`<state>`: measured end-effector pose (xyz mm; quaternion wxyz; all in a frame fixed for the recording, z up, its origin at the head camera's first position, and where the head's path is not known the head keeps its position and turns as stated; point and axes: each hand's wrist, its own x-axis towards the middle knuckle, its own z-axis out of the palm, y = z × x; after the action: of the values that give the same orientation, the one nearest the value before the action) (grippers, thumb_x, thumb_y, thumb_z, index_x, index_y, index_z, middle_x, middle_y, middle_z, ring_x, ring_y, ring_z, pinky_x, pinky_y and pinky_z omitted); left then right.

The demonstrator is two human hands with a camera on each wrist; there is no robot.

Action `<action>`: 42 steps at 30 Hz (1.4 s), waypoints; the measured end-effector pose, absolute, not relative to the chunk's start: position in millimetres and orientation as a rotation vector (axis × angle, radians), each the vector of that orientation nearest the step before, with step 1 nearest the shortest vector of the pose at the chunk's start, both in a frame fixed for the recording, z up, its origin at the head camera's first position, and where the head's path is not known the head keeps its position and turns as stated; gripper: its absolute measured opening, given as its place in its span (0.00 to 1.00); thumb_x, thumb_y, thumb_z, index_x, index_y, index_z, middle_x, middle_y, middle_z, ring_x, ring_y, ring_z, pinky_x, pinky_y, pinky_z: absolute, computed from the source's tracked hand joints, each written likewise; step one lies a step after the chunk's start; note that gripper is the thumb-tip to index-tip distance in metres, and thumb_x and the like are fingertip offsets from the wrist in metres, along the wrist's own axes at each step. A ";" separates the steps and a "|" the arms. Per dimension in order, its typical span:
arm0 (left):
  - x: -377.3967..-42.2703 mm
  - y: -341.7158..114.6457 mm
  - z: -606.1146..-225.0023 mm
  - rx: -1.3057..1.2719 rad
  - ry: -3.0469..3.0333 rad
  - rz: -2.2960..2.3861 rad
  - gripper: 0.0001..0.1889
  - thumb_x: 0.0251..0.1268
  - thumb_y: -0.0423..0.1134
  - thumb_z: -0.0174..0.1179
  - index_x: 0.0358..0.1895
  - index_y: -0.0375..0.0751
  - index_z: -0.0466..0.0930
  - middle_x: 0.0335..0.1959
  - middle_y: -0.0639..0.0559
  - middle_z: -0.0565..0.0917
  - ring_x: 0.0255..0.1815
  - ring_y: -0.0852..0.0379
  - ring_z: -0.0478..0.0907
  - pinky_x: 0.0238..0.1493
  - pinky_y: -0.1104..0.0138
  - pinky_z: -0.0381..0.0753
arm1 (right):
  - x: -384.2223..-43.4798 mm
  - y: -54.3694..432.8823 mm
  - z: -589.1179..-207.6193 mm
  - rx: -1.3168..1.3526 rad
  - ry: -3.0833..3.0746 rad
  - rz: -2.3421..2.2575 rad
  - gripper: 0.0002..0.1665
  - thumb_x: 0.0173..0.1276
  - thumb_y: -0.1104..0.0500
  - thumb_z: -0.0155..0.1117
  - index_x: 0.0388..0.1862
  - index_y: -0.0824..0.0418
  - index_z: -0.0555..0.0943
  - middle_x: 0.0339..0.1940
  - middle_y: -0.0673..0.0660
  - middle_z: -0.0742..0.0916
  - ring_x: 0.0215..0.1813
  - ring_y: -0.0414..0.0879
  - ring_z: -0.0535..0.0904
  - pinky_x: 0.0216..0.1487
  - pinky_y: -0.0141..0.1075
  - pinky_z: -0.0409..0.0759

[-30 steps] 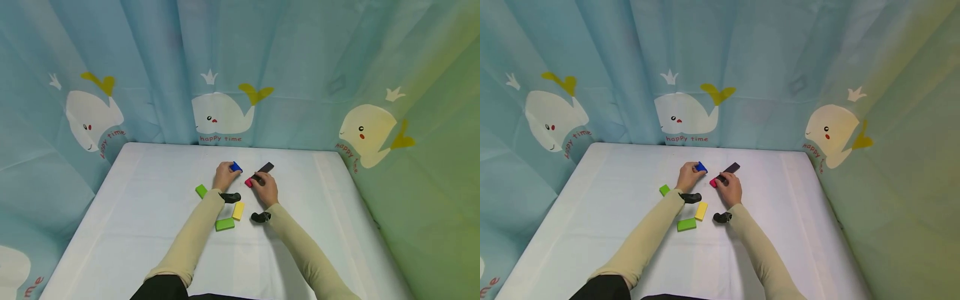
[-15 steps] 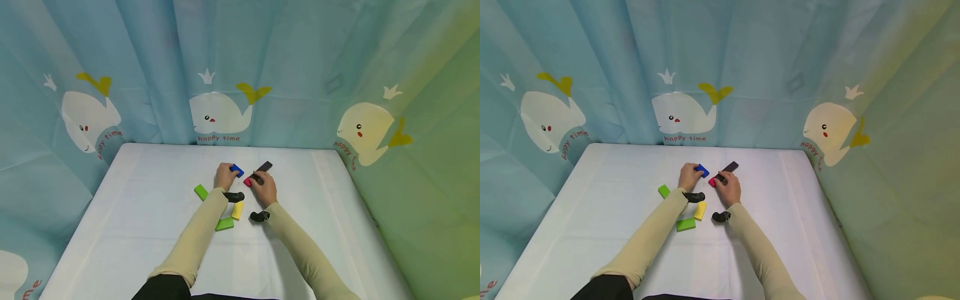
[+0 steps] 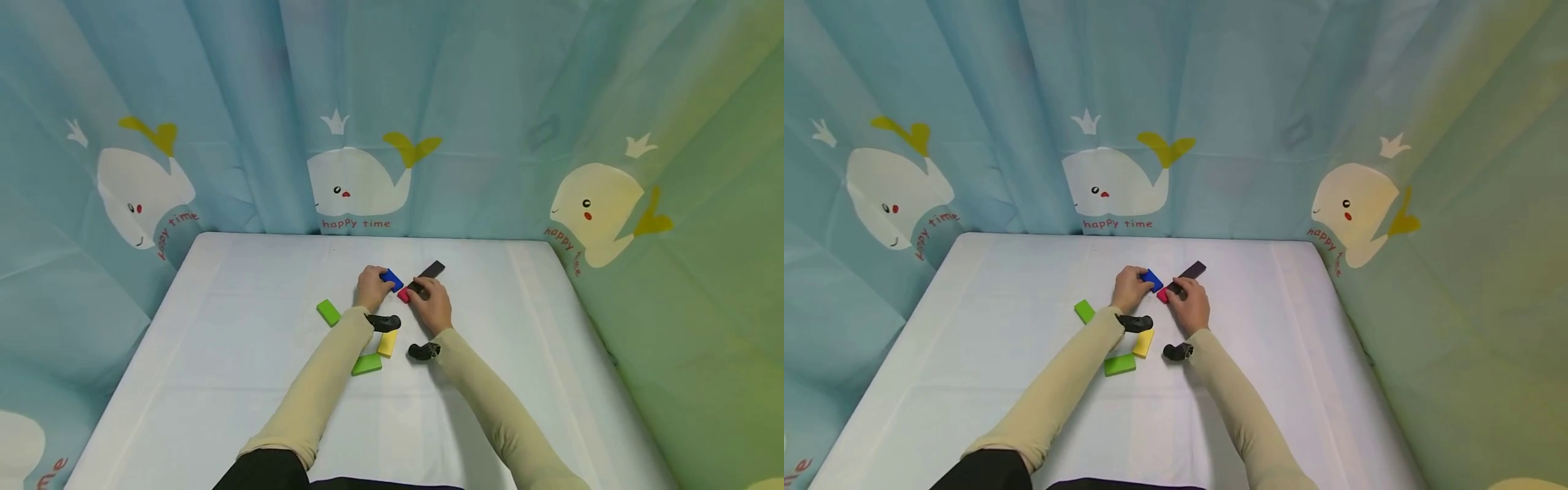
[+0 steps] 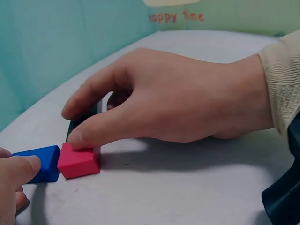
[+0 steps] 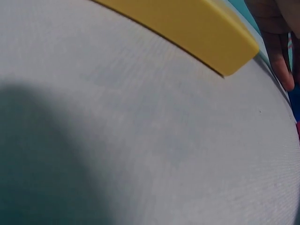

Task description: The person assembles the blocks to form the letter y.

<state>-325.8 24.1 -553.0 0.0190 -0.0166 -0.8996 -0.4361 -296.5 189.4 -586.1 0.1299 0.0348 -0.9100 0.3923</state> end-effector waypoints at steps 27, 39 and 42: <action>-319.2 26.8 -554.7 -0.094 -2.820 -1.319 0.21 0.64 0.38 0.67 0.58 0.33 0.79 0.53 0.40 0.78 0.51 0.50 0.77 0.55 0.60 0.77 | -296.1 190.3 -588.0 0.154 -2.589 1.143 0.24 0.65 0.54 0.70 0.57 0.62 0.82 0.57 0.62 0.82 0.60 0.59 0.75 0.64 0.51 0.69; -322.1 26.3 -558.3 -0.110 -2.814 -1.317 0.22 0.63 0.39 0.67 0.58 0.33 0.79 0.52 0.40 0.78 0.48 0.50 0.77 0.53 0.60 0.78 | -296.7 190.5 -589.4 0.179 -2.562 1.144 0.23 0.65 0.54 0.70 0.57 0.62 0.82 0.56 0.62 0.82 0.60 0.59 0.75 0.63 0.51 0.69; -322.8 25.8 -559.8 -0.107 -2.810 -1.320 0.22 0.63 0.39 0.67 0.58 0.34 0.79 0.51 0.41 0.78 0.47 0.51 0.77 0.52 0.61 0.78 | -296.7 190.2 -589.0 0.178 -2.563 1.152 0.23 0.65 0.54 0.70 0.57 0.62 0.82 0.56 0.62 0.82 0.60 0.58 0.75 0.64 0.51 0.69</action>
<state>-322.8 25.8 -559.8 0.0177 -0.0346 -0.9044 -0.4249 -296.7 190.2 -589.0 0.1622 0.0624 -0.8982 0.4037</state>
